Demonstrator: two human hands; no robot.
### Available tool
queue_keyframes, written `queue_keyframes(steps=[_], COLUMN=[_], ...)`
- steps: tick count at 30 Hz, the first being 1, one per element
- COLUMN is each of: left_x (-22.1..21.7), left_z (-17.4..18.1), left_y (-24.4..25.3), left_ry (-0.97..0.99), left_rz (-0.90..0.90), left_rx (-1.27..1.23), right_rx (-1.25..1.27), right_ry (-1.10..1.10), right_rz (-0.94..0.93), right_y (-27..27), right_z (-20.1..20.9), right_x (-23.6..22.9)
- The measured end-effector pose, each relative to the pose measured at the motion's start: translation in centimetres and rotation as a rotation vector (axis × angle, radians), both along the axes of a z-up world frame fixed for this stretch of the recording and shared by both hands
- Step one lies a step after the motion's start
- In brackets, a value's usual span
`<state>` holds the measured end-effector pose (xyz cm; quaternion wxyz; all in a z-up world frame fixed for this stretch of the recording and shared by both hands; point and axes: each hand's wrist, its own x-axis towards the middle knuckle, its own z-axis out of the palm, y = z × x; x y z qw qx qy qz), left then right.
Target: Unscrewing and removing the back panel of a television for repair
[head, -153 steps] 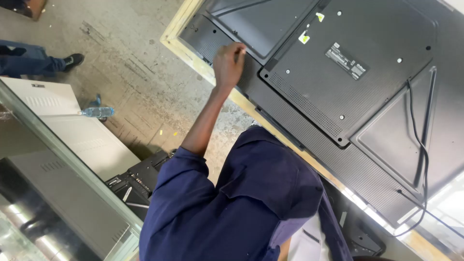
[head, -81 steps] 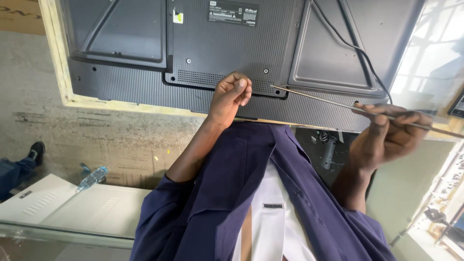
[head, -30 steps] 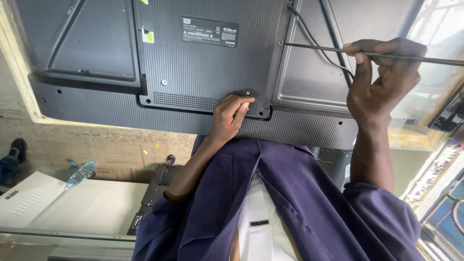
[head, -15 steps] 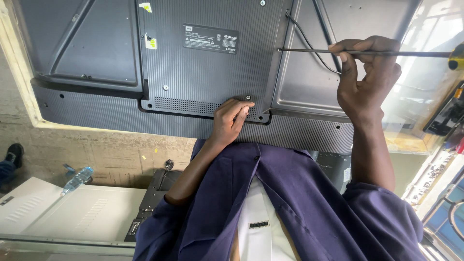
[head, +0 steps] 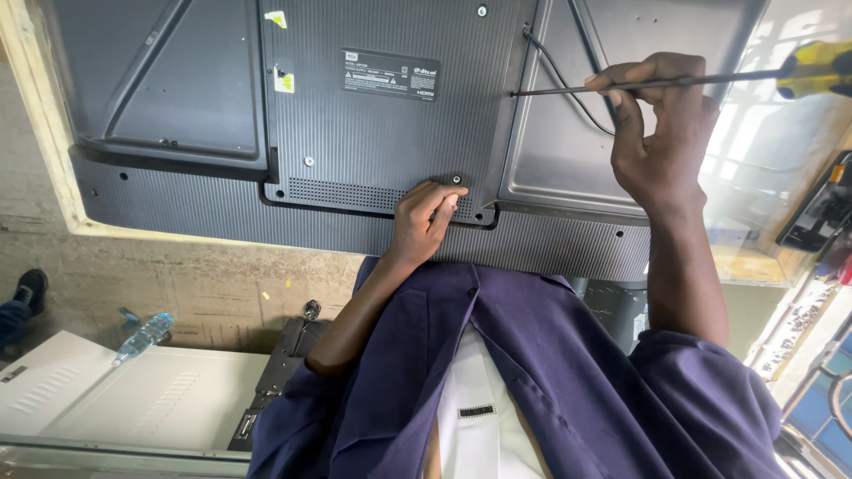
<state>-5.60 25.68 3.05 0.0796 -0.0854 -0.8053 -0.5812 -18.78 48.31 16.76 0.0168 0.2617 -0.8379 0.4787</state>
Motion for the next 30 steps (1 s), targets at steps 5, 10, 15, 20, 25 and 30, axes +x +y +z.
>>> queue_keyframes(steps=[5, 10, 15, 20, 25, 30], left_x=[0.1, 0.2, 0.2, -0.5, -4.3, -9.7], left_z=[-0.4, -0.3, -0.2, 1.0, 2.8, 3.9], left_y=[0.1, 0.1, 0.1, 0.3, 1.2, 3.1], left_ry=[0.014, 0.019, -0.008, -0.118, -0.052, 0.095], left_rz=[0.004, 0.005, 0.006, 0.003, -0.048, 0.035], left_rx=[-0.015, -0.009, 0.015, 0.105, 0.047, -0.003], right_rx=[0.131, 0.173, 0.210, 0.141, 0.046, -0.049], right_ry=[0.123, 0.106, 0.214, 0.331, 0.384, 0.387], right_rz=[0.124, 0.282, 0.449, 0.320, 0.191, 0.022], right_y=[-0.2, -1.1, -2.1, -2.3, -2.8, -2.8], right_z=[-0.2, -0.2, 0.3, -1.2, -2.2, -3.4], right_x=[-2.0, -4.1, -4.9, -4.7, -4.0, -3.3])
